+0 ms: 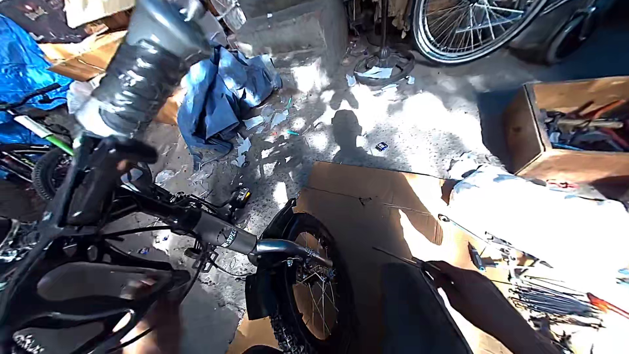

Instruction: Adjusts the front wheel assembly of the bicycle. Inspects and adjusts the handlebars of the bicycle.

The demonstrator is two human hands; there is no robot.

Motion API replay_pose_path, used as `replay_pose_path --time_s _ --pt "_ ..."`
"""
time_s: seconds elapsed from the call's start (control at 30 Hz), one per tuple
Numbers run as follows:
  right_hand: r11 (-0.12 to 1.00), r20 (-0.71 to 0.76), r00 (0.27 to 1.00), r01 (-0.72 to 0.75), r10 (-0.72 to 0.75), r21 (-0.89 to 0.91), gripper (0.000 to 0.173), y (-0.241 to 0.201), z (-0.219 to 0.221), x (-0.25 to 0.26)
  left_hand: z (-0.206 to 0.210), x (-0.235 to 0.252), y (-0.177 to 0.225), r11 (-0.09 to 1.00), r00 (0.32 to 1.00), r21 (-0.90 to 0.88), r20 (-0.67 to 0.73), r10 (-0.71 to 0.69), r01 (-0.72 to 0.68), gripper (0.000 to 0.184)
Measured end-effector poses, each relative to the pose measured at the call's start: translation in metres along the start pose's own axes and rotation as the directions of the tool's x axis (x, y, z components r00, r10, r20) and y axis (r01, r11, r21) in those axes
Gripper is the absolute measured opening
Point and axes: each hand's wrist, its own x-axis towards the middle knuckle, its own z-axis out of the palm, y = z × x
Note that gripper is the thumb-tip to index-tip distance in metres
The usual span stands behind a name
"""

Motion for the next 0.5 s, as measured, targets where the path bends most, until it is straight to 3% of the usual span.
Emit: replay_pose_path --time_s 0.07,0.13,0.2,0.23,0.27,0.33,0.4,0.5 --pt "0.979 0.086 0.985 -0.133 0.147 -0.157 0.029 -0.005 -0.001 0.019 0.018 -0.082 -0.05 0.987 0.996 0.136 0.02 -0.084 0.08 0.034" --pt "0.929 0.129 0.959 -0.202 0.252 -0.311 0.027 -0.017 0.0 0.032 0.039 -0.159 -0.077 0.915 0.982 0.398 0.138 -0.129 0.064 0.051" --pt "0.91 0.106 0.958 -0.214 0.267 -0.356 0.027 -0.024 0.001 0.042 0.065 -0.196 -0.088 0.647 0.968 0.762 0.138 -0.211 0.033 0.102" --pt "0.909 0.108 0.96 -0.205 0.259 -0.362 0.028 -0.025 0.0 0.045 0.07 -0.2 -0.094 0.494 0.961 0.869 0.112 -0.252 0.028 0.117" --pt "0.913 0.114 0.964 -0.182 0.239 -0.366 0.028 -0.024 -0.002 0.048 0.069 -0.197 -0.101 0.418 0.961 0.908 0.114 -0.254 0.003 0.118" --pt "0.937 0.121 0.979 -0.117 0.165 -0.328 0.029 -0.018 -0.01 0.057 0.053 -0.175 -0.111 0.476 0.944 0.875 0.226 -0.24 -0.089 0.111" --pt "0.967 0.12 0.99 -0.042 0.074 -0.25 0.033 -0.012 -0.024 0.061 0.028 -0.143 -0.121 0.664 0.898 0.72 0.408 -0.165 -0.205 0.101" --pt "0.982 0.044 0.994 0.104 -0.099 -0.157 0.034 -0.008 -0.043 0.059 0.009 -0.095 -0.127 0.845 0.802 0.5 0.575 -0.161 -0.19 0.089"
